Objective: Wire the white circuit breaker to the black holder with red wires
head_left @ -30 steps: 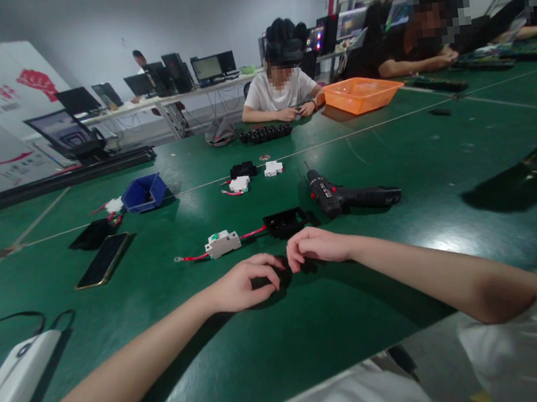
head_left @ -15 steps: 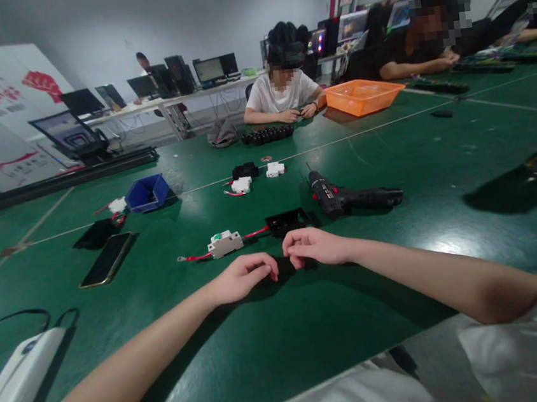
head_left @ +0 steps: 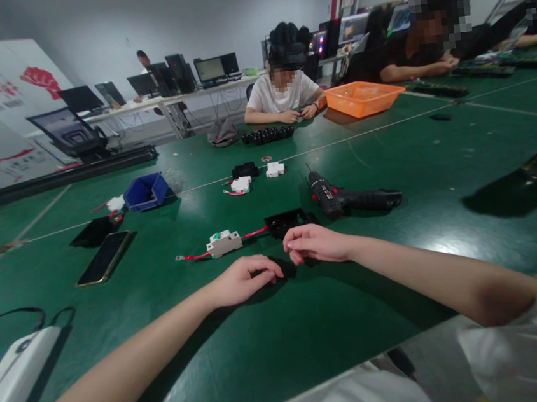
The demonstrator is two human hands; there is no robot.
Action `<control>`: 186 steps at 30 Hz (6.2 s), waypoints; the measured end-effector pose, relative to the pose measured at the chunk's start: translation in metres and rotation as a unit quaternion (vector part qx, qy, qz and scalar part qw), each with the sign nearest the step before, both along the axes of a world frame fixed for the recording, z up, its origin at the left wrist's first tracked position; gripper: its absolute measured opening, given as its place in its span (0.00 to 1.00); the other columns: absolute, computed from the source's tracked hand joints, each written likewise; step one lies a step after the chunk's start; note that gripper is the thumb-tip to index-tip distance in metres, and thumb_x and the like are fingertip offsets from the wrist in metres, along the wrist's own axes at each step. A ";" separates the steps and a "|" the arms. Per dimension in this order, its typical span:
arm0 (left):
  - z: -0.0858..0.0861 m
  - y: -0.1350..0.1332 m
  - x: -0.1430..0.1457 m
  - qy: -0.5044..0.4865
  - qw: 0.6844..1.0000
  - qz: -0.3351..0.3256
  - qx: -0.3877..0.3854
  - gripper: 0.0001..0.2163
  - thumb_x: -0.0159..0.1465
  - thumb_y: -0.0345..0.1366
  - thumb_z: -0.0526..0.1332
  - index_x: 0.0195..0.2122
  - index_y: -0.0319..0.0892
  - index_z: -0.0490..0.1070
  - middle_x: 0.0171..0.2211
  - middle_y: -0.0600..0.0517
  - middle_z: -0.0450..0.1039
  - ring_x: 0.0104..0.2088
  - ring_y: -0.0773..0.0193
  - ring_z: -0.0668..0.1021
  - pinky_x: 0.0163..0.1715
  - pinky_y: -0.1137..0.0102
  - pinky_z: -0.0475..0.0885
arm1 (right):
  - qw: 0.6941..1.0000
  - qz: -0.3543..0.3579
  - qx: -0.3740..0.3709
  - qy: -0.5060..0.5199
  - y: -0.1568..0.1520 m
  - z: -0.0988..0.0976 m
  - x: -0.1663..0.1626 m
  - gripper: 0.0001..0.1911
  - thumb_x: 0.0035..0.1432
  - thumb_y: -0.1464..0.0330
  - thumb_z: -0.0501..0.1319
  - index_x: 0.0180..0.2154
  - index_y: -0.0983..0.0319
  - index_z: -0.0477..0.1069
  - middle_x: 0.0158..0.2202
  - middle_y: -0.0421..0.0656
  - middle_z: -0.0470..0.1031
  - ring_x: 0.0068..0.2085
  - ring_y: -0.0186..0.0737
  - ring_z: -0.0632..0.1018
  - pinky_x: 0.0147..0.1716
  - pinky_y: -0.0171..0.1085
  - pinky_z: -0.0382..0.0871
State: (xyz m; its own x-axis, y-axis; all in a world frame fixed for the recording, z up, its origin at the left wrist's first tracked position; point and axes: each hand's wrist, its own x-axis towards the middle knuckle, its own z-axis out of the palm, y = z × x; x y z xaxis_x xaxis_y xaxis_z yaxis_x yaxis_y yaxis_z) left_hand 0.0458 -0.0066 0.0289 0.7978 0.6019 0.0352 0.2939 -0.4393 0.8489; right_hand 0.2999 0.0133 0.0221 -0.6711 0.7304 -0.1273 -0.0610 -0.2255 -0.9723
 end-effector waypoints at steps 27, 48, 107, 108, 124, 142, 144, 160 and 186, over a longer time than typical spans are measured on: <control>-0.003 0.000 0.004 -0.017 0.997 -0.005 0.081 0.10 0.70 0.30 0.55 0.44 0.44 0.76 0.37 0.50 0.78 0.41 0.62 0.77 0.45 0.68 0.67 | 0.970 0.189 -0.144 0.053 0.024 0.001 0.032 0.25 0.58 0.54 0.68 0.21 0.61 0.61 0.15 0.30 0.53 0.17 0.28 0.54 0.20 0.34 0.42; 0.000 0.000 0.007 -0.045 0.996 0.012 0.078 0.10 0.70 0.30 0.57 0.43 0.43 0.79 0.37 0.47 0.80 0.40 0.63 0.78 0.45 0.71 0.71 | 0.758 0.194 0.592 -0.191 -0.031 -0.006 0.016 0.14 0.57 0.69 0.59 0.21 0.58 0.61 0.16 0.35 0.64 0.20 0.34 0.65 0.25 0.38 0.53; -0.006 -0.005 0.003 -0.032 0.985 -0.016 0.170 0.09 0.67 0.27 0.58 0.41 0.42 0.76 0.38 0.49 0.79 0.41 0.63 0.78 0.47 0.72 0.71 | 0.757 0.199 0.577 -0.231 -0.031 0.002 0.007 0.14 0.62 0.69 0.59 0.23 0.60 0.64 0.17 0.34 0.64 0.20 0.30 0.65 0.26 0.34 0.54; -0.006 -0.005 0.003 -0.032 0.985 -0.016 0.170 0.09 0.67 0.27 0.57 0.41 0.42 0.76 0.38 0.49 0.79 0.41 0.63 0.78 0.47 0.72 0.71 | 0.759 0.199 0.577 -0.229 -0.030 0.002 0.007 0.14 0.62 0.69 0.59 0.23 0.60 0.64 0.17 0.34 0.64 0.20 0.30 0.65 0.26 0.34 0.54; -0.007 -0.004 0.003 -0.036 0.985 -0.021 0.167 0.08 0.68 0.27 0.57 0.41 0.43 0.76 0.38 0.49 0.78 0.42 0.63 0.78 0.47 0.72 0.71 | 0.756 0.196 0.582 -0.229 -0.030 0.001 0.008 0.13 0.62 0.69 0.59 0.24 0.60 0.65 0.17 0.34 0.64 0.20 0.30 0.66 0.26 0.35 0.54; -0.008 -0.003 0.003 -0.046 0.984 -0.015 0.173 0.08 0.67 0.28 0.58 0.42 0.43 0.77 0.38 0.49 0.79 0.41 0.63 0.78 0.46 0.72 0.71 | 0.753 0.199 0.580 -0.240 -0.032 0.003 0.007 0.14 0.63 0.68 0.58 0.24 0.59 0.65 0.17 0.35 0.66 0.20 0.31 0.68 0.26 0.34 0.55; -0.007 -0.004 0.003 -0.045 0.984 -0.016 0.171 0.08 0.67 0.27 0.58 0.42 0.43 0.77 0.38 0.49 0.79 0.41 0.63 0.78 0.46 0.72 0.71 | 0.755 0.199 0.578 -0.239 -0.032 0.003 0.007 0.14 0.63 0.68 0.58 0.24 0.59 0.65 0.17 0.35 0.66 0.20 0.31 0.67 0.25 0.35 0.54; -0.008 -0.004 0.003 -0.043 0.985 -0.017 0.167 0.08 0.67 0.27 0.58 0.41 0.43 0.76 0.38 0.48 0.78 0.42 0.63 0.78 0.47 0.72 0.71 | 0.757 0.199 0.576 -0.236 -0.031 0.004 0.006 0.14 0.62 0.68 0.59 0.23 0.60 0.64 0.17 0.35 0.64 0.20 0.31 0.66 0.25 0.34 0.54; -0.001 -0.004 0.003 -0.044 0.990 -0.016 0.136 0.10 0.72 0.34 0.54 0.42 0.42 0.75 0.34 0.49 0.77 0.39 0.62 0.76 0.44 0.71 0.70 | 0.755 0.204 0.573 -0.243 -0.031 0.004 0.007 0.14 0.63 0.69 0.58 0.24 0.59 0.65 0.17 0.35 0.65 0.20 0.31 0.66 0.25 0.36 0.54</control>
